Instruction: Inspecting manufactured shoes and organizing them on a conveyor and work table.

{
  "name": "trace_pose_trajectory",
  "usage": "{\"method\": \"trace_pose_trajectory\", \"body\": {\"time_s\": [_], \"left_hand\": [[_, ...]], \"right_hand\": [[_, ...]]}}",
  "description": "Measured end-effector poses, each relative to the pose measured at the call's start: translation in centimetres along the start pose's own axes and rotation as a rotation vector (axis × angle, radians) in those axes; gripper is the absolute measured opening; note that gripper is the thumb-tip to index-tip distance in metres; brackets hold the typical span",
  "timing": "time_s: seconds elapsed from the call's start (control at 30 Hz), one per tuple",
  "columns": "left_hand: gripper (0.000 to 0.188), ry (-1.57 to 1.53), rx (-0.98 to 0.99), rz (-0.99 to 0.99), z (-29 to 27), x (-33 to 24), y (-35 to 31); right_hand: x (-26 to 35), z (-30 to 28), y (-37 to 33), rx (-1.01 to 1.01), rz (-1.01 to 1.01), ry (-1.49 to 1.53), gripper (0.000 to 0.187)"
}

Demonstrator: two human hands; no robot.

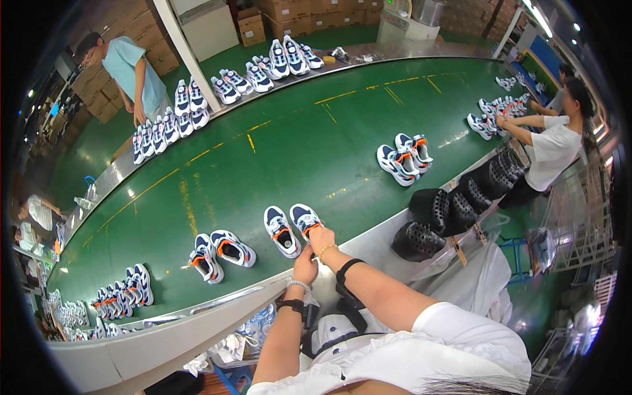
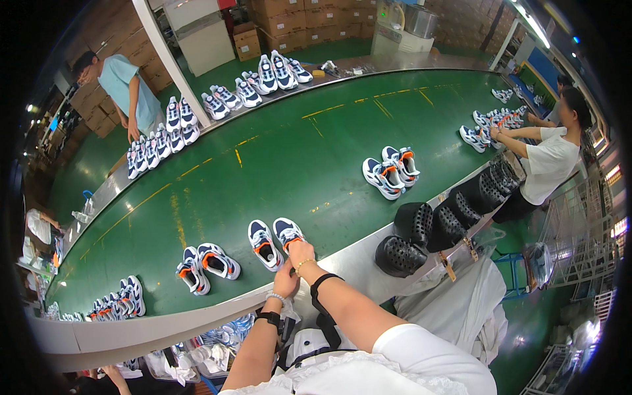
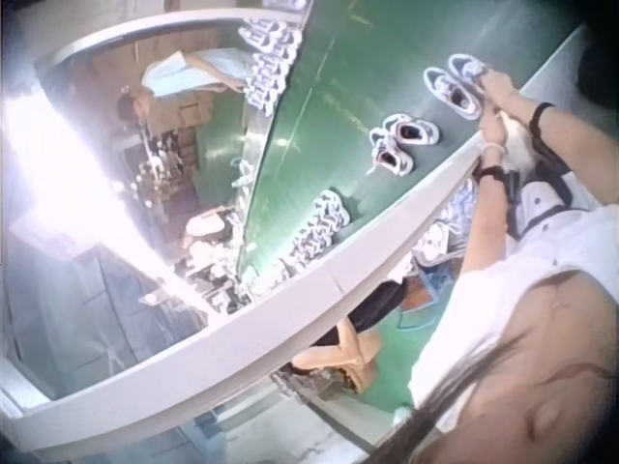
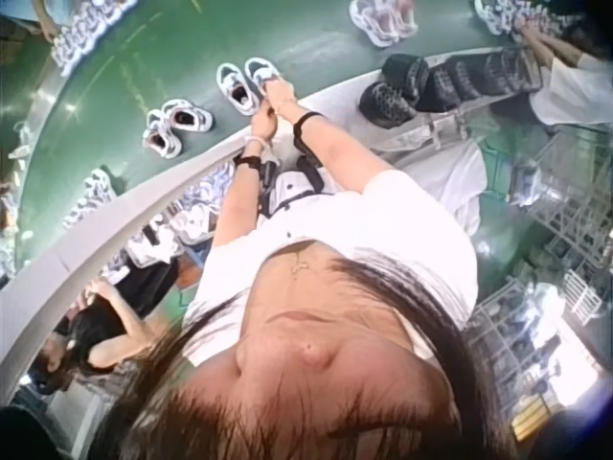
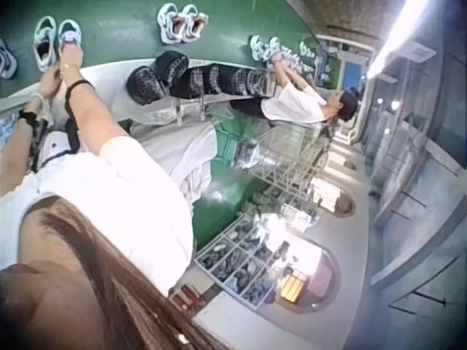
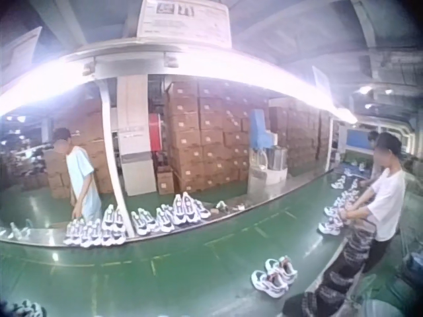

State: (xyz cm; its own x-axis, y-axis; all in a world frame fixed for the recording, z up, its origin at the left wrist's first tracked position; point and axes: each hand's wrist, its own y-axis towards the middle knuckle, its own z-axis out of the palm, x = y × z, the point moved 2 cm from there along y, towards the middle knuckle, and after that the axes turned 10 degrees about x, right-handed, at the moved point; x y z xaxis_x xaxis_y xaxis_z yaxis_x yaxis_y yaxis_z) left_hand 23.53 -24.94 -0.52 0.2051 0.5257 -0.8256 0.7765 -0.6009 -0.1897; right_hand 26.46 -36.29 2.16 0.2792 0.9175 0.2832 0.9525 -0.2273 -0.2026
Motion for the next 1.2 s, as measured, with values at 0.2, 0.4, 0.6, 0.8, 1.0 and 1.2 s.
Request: {"method": "trace_pose_trajectory", "body": {"time_s": [0.2, 0.4, 0.6, 0.8, 1.0, 1.2], "left_hand": [[0.033, -0.258, -0.403, -0.14, -1.3, -5.2, 2.5], [0.045, 0.049, -0.175, 0.115, -2.9, -2.8, 6.6], [0.038, 0.161, -0.228, 0.024, -1.0, -4.4, 8.0], [0.037, 0.053, -0.352, -0.082, -0.4, -4.4, 7.9], [0.03, -0.004, -0.455, -0.074, 0.1, -3.9, 7.0], [0.039, 0.042, -0.403, 0.03, 2.4, -4.2, 7.7]], "right_hand": [[-3.8, 0.5, -0.3, 0.001, 0.031, 0.134, 0.025], [-2.6, -1.5, -0.3, 0.009, -0.064, 0.154, 0.026], [-5.5, -1.5, 0.6, -0.022, -0.116, 0.042, 0.015], [-4.5, -0.7, 1.2, 0.007, -0.084, 0.053, 0.015], [-4.0, 0.7, 2.1, 0.109, -0.06, 0.041, 0.02], [-7.0, 1.2, 4.1, 0.003, -0.103, 0.142, 0.02]]}}
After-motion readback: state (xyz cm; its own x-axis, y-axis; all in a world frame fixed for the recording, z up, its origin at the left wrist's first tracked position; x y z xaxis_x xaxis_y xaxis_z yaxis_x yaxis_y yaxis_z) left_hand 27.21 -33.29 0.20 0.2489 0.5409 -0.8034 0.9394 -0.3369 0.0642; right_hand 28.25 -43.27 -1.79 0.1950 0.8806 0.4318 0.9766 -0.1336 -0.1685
